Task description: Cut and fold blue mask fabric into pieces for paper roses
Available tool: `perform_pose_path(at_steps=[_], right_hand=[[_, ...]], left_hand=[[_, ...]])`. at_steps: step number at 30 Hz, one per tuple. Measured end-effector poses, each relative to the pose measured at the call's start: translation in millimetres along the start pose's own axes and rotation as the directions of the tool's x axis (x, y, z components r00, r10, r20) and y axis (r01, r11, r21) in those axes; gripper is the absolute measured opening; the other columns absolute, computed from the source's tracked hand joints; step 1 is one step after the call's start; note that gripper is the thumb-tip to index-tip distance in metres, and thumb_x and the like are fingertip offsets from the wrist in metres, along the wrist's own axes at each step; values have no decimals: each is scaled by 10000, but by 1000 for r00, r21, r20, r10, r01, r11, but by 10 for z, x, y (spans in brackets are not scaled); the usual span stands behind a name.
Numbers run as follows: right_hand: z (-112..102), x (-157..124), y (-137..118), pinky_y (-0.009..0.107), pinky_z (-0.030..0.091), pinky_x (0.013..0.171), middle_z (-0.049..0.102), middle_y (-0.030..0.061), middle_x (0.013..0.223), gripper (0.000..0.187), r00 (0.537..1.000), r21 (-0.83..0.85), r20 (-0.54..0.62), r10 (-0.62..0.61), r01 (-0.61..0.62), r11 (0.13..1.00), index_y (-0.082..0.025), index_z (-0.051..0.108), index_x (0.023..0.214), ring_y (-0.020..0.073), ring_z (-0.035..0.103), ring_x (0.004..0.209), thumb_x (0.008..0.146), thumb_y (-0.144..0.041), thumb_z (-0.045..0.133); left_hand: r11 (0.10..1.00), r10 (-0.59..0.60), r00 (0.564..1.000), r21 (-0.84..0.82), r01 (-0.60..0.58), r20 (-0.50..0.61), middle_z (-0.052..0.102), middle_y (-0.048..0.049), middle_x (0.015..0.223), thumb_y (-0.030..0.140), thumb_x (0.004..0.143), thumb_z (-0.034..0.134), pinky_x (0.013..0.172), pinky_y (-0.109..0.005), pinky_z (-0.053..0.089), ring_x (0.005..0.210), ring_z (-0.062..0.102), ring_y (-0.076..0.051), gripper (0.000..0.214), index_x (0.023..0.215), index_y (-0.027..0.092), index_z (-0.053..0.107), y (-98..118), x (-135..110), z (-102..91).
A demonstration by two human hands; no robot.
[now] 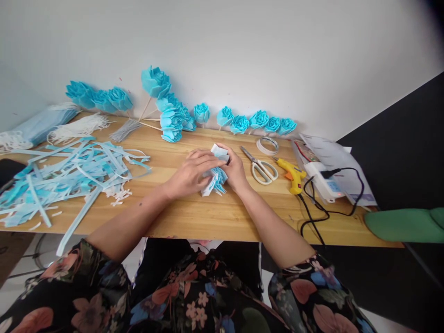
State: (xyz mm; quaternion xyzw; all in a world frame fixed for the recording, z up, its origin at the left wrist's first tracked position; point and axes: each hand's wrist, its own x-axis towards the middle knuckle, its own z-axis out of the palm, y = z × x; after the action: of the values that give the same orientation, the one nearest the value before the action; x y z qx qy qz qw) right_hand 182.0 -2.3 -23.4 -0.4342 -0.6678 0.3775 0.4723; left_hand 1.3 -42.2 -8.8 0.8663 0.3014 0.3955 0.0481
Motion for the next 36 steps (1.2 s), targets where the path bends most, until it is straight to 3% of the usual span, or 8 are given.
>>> perform_pose_path(at_steps=[5,10,12,17,21,27,32,36], right_hand=[[15,4,16,388,511,920,737,54,1126,466,1000,-17,3,-10,10,1000,-224,653,1234,229,666,956,774,-296,670],[2,33,29,403,509,930,724,58,1157,462,999,-75,-50,6,-10,997,-232,655,1218,243,658,979,760,-284,677],[-15,59,61,421,494,968,704,66,1207,473,995,-84,-102,18,-26,996,-236,646,1224,255,650,1036,753,-268,670],[-45,119,186,468,475,1013,678,88,1239,536,976,-24,-196,90,-96,995,-211,607,1249,269,640,1076,719,-264,674],[-26,108,179,463,497,981,706,65,1155,495,981,-11,-158,108,-111,994,-228,629,1203,259,649,1017,714,-277,681],[-48,102,136,472,478,1026,672,79,1248,521,973,-20,-213,93,-99,995,-222,608,1244,257,639,1074,725,-235,643],[-51,124,174,470,499,1007,676,75,1249,573,969,-33,-212,126,-136,990,-235,604,1276,259,642,1085,706,-229,660],[19,80,159,422,547,915,728,44,1162,522,994,38,-49,96,-94,995,-253,643,1246,231,681,958,728,-298,688]], left_hand=[[998,-66,998,-12,66,2,704,-92,1205,139,853,594,1044,-473,431,1187,591,-263,481,1322,246,620,-10,2,16],[972,-215,976,-101,212,-26,738,-69,981,177,855,591,956,-409,470,970,643,-222,335,1171,195,701,-14,18,-21],[929,-337,940,-182,323,-47,729,-58,963,183,832,597,928,-368,486,943,649,-203,341,1156,182,702,-24,16,-44],[719,-625,780,-406,563,-25,701,-50,944,212,787,597,706,-263,512,822,647,-166,440,1219,147,647,-89,-6,-69],[691,-630,776,-442,572,18,692,-49,931,214,774,607,671,-249,497,786,632,-157,459,1226,138,641,-95,-3,-64],[723,-576,818,-469,508,-3,693,-70,1053,193,784,628,905,-311,496,1002,636,-197,414,1194,153,672,-47,10,-84],[537,-579,814,-733,418,40,665,-44,1006,263,805,710,738,-246,506,864,623,-151,413,1211,208,658,-30,-7,-86],[416,-609,791,-823,387,64,646,-20,944,294,779,752,716,-233,500,809,610,-135,451,1210,220,646,-46,0,-59]])
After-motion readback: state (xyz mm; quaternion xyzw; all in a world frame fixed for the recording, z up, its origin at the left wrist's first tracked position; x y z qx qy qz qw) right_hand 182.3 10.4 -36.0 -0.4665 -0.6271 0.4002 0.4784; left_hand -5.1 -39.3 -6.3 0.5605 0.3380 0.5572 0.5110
